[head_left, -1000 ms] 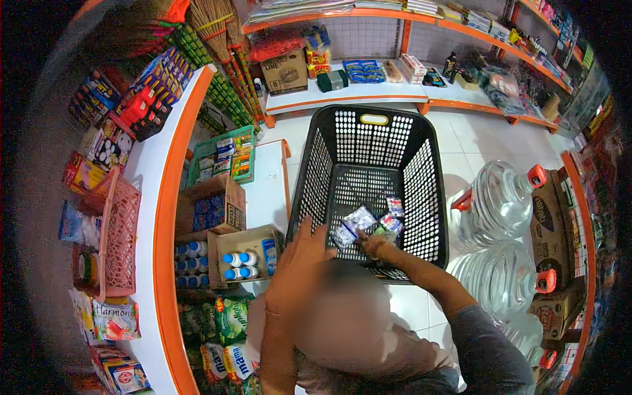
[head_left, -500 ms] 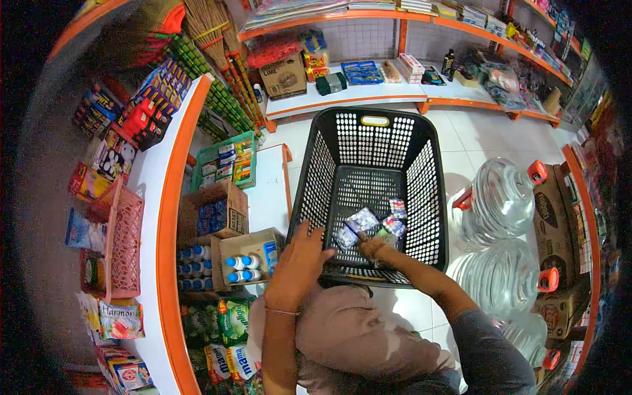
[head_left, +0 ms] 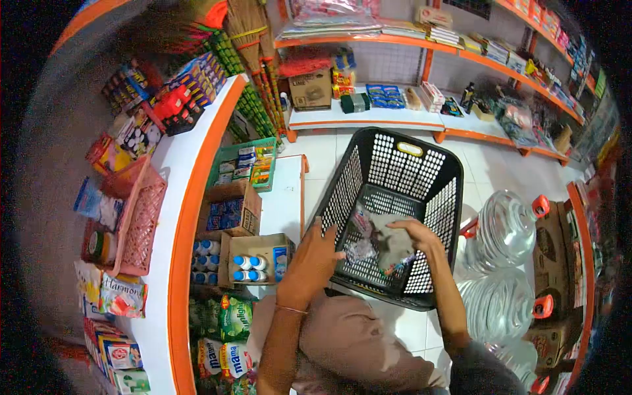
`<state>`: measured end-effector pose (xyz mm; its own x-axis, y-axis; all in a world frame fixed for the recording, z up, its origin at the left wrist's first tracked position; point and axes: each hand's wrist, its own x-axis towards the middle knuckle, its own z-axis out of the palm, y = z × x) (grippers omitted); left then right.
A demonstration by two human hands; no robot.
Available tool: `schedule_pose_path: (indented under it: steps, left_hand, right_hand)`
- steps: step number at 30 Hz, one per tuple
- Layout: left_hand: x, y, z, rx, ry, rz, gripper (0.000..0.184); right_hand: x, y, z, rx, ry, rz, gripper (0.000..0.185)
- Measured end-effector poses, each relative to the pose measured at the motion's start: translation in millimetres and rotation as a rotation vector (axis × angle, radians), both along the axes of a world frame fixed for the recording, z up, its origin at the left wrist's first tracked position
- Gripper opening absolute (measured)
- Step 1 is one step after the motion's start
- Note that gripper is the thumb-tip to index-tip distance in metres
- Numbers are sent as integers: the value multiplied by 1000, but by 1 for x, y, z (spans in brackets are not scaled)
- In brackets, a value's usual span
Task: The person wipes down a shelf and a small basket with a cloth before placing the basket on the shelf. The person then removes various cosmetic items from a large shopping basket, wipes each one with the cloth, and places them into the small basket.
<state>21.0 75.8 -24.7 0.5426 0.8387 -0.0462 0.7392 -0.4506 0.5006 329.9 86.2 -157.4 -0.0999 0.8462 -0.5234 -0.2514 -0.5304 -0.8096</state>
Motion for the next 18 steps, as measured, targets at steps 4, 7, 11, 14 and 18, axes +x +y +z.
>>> schedule_pose_path:
  steps: [4, 7, 11, 14, 18]
  left_hand:
    - [6, 4, 7, 180, -227, 15, 82]
    - [10, 4, 23, 215, -440, 11, 95]
    - [15, 1, 25, -232, -804, -93, 103]
    - [24, -3, 21, -658, -959, -157, 74]
    - [33, -12, 24, -772, -1111, -114, 41]
  right_hand:
    - [11, -33, 69, 168, 300, 58, 43]
    - [8, -45, 100, 416, 325, -65, 46]
    - [3, -46, 122, 548, 376, -12, 52]
    - [-1, -42, 132, 605, 299, 44, 60]
    - [-6, -36, 142, 478, 533, -53, 52]
